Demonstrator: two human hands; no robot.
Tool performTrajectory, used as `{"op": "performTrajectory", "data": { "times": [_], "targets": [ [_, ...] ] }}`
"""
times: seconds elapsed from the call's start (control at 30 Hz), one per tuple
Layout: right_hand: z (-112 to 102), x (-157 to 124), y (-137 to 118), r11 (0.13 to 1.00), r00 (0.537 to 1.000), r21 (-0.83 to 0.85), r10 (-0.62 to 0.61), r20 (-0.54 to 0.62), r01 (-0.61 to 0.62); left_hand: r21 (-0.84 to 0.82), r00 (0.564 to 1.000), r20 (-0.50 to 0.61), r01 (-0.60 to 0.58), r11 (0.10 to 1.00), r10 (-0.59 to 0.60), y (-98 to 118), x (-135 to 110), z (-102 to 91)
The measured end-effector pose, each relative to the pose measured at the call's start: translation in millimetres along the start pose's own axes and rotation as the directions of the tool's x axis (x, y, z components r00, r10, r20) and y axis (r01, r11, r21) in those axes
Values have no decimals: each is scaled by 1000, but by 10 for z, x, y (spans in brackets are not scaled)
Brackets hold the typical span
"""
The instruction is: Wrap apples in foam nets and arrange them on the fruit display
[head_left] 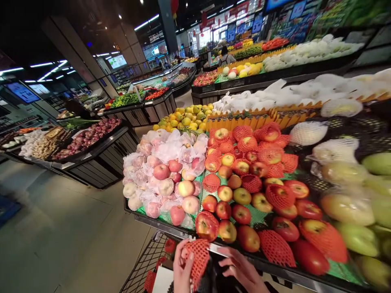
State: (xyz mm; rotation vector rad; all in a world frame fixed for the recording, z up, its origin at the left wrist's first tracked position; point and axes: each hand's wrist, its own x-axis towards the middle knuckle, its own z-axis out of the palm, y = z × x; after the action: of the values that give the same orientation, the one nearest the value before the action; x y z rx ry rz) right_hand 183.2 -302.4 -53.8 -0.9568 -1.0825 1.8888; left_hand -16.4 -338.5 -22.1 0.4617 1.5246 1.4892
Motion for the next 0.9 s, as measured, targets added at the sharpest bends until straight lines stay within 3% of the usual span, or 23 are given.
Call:
{"op": "performTrajectory", "data": {
  "times": [0.13,0.2,0.27,0.43,0.57,0.63,0.7,0.8,0.9],
  "targets": [
    [-75,-8,-227,997,997,18,-71,40,70,-148,970,243,57,987,-19,132,-299,766],
    [-165,-41,-384,997,997,-2,-79,-4,79,-182,942,331,124,975,-57,128,-356,999],
    [-272,-68,-534,996,993,-26,-87,-74,85,-217,934,349,162,962,-79,118,-380,1140],
    [-557,-87,-655,999,982,-32,-43,-182,38,-313,948,270,250,916,-167,161,-352,1225],
    [-684,-97,-626,997,968,-14,-82,-238,81,-355,877,427,387,851,-221,190,-303,1198],
    [-705,-103,-626,990,960,-29,-142,-242,139,-355,856,474,399,846,-205,134,-301,1201],
    [-721,-108,-623,978,941,-55,-209,-266,201,-335,872,459,348,876,-170,6,-310,1221],
    [-761,-107,-591,965,909,-130,-260,-325,229,-310,930,369,134,941,-11,-275,-324,1262],
    [-796,-80,-530,968,923,-178,-226,-312,177,-260,927,349,-45,965,138,-488,-348,1303]
  ]
}}
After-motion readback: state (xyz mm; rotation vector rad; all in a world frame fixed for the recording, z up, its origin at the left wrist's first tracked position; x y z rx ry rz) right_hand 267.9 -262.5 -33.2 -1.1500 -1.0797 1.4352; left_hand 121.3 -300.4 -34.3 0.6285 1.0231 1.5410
